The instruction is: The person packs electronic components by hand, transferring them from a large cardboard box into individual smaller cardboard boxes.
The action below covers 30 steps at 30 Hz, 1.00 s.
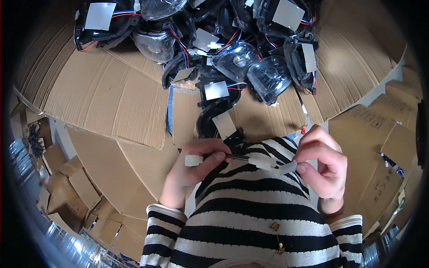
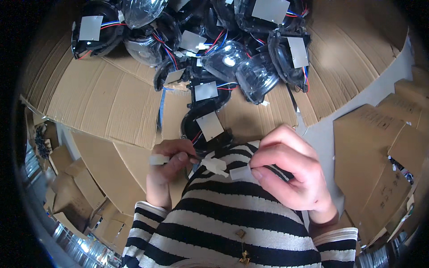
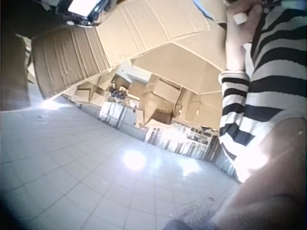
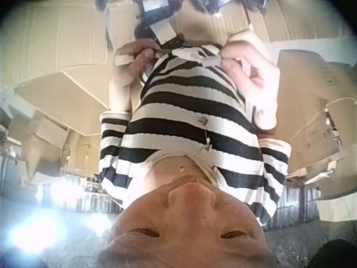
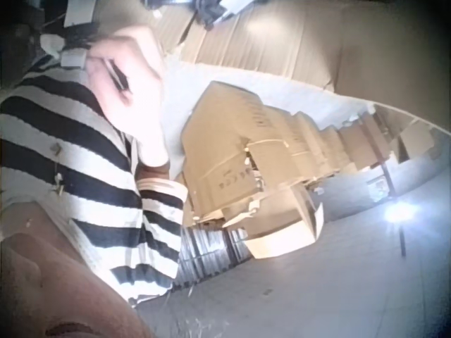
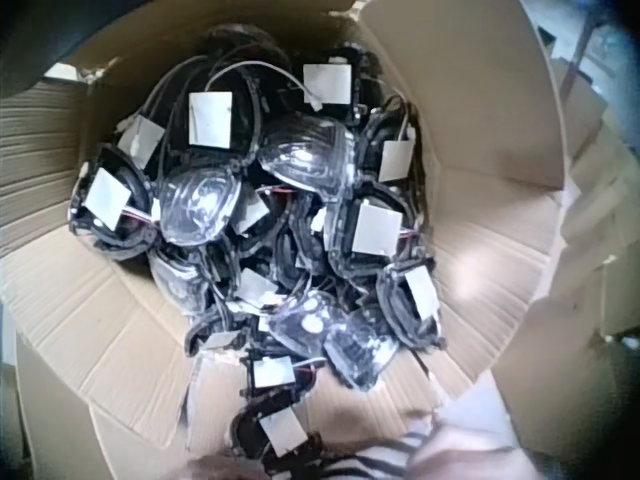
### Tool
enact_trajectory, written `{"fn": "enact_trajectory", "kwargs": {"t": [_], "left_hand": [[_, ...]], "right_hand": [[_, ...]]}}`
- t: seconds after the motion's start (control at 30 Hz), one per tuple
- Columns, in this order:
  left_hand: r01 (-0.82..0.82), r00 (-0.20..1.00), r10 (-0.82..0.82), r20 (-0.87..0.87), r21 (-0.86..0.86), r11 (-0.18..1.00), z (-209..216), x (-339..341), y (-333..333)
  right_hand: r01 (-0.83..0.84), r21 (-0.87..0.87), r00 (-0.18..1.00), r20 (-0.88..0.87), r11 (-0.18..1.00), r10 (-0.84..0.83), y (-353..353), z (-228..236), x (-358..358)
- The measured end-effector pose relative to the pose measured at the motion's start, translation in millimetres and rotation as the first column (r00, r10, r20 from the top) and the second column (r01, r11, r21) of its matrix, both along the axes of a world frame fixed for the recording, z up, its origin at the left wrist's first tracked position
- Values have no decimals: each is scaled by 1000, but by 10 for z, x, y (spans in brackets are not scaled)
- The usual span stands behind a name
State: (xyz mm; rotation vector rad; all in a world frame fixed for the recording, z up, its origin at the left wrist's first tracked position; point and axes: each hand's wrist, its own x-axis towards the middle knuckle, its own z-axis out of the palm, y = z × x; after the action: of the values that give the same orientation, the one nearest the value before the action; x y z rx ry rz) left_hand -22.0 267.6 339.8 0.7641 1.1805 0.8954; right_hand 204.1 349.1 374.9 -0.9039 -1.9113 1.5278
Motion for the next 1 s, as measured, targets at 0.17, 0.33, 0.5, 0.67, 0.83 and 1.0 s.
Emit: {"fn": "enact_trajectory", "kwargs": {"t": [0.17, 0.33, 0.5, 0.67, 0.83, 1.0], "left_hand": [[45, 999, -46, -9, -9, 999, -49, -51, 5], [105, 994, -105, 29, 2, 995, -136, -109, 2], [199, 980, -198, -22, 32, 980, -133, -110, 62], [148, 983, -152, -100, -45, 988, -53, -50, 84], [181, 974, -192, -116, -101, 978, -24, -70, 170], [153, 986, -159, -49, -119, 981, -30, -119, 165]], "right_hand": [[-14, 8, 1000, 24, 1000, 14, 48, -8, 14], [-65, 65, 996, 73, 996, 60, 87, -2, -5], [-86, 104, 992, 100, 991, 75, 75, -7, -22], [-87, 227, 982, 184, 970, 45, 60, -34, -67], [-63, 268, 983, 182, 961, 13, 68, -83, -115], [-65, 171, 981, 192, 983, 31, 74, -103, -87]]}}
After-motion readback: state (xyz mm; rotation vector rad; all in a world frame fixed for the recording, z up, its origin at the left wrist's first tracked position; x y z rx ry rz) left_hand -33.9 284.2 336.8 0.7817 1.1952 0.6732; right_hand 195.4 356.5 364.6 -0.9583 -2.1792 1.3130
